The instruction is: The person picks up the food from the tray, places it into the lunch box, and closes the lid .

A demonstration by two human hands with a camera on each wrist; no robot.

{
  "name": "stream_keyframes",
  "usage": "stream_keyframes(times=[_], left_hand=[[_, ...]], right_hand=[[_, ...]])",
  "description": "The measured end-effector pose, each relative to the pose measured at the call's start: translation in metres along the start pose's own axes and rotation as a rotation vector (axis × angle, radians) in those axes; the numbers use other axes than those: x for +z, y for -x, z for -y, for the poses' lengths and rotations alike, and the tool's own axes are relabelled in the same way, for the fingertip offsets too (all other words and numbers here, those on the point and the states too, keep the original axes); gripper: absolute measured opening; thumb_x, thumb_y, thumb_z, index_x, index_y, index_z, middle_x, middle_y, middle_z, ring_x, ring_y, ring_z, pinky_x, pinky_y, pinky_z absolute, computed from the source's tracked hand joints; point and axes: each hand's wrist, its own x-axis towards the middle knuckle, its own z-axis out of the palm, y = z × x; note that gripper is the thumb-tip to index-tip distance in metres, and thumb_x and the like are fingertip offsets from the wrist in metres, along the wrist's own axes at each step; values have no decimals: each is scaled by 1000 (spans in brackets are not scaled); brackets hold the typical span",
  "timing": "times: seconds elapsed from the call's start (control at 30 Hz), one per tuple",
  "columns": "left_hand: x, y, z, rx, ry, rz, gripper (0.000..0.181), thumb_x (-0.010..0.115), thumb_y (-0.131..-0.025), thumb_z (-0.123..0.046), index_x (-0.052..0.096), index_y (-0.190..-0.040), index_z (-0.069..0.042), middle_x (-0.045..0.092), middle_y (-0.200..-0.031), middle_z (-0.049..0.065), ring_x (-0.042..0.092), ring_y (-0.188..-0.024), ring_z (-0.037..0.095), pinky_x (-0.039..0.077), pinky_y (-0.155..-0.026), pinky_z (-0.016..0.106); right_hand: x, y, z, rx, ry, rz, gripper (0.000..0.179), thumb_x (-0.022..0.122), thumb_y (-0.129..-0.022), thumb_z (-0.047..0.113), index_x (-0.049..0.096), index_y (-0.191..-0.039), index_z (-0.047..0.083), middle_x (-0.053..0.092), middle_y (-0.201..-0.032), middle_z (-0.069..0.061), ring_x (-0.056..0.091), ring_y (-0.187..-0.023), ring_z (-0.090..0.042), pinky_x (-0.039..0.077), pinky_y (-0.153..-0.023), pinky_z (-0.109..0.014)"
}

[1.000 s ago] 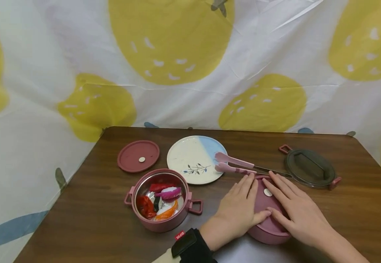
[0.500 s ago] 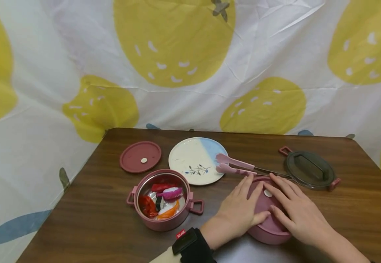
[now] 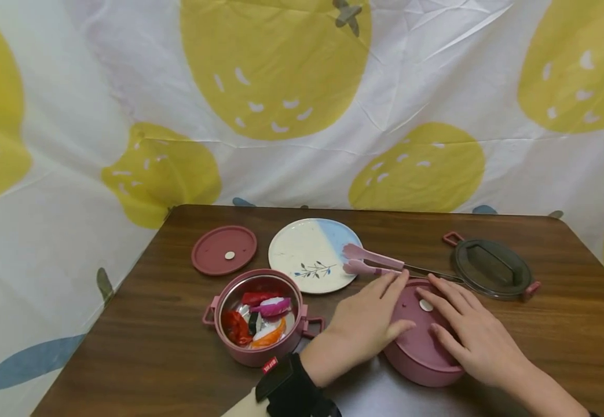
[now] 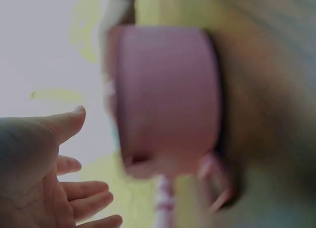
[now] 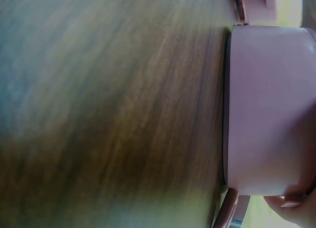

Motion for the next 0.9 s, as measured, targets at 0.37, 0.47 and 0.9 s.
stream_keyframes(times=[0.37,0.47,0.9], left_hand=[[-83,27,69,-103,66,-185,60,57,-95,-34,35,-149,-20,39,-153,1,33,-138,17,46,-103,48],[-100,39,96,-154,69,-235,56,57,-96,-31,39,-147,-19,38,-153,3,31,-139,20,42,-106,49],[-131,85,201,-369,-28,-266,50,59,-94,-21,47,-140,-7,39,-150,19,34,-135,38,37,-104,62]], right_hand=[[-1,0,2,10,-16,-16,56,64,-88,23,47,-142,23,36,-152,-8,33,-133,-29,46,-88,-62],[-1,0,2,12,-19,-22,57,64,-87,22,48,-141,23,37,-151,-8,33,-133,-29,47,-86,-62],[-1,1,1,-2,-15,-41,59,67,-85,22,48,-141,22,38,-151,-9,33,-134,-27,50,-80,-61]])
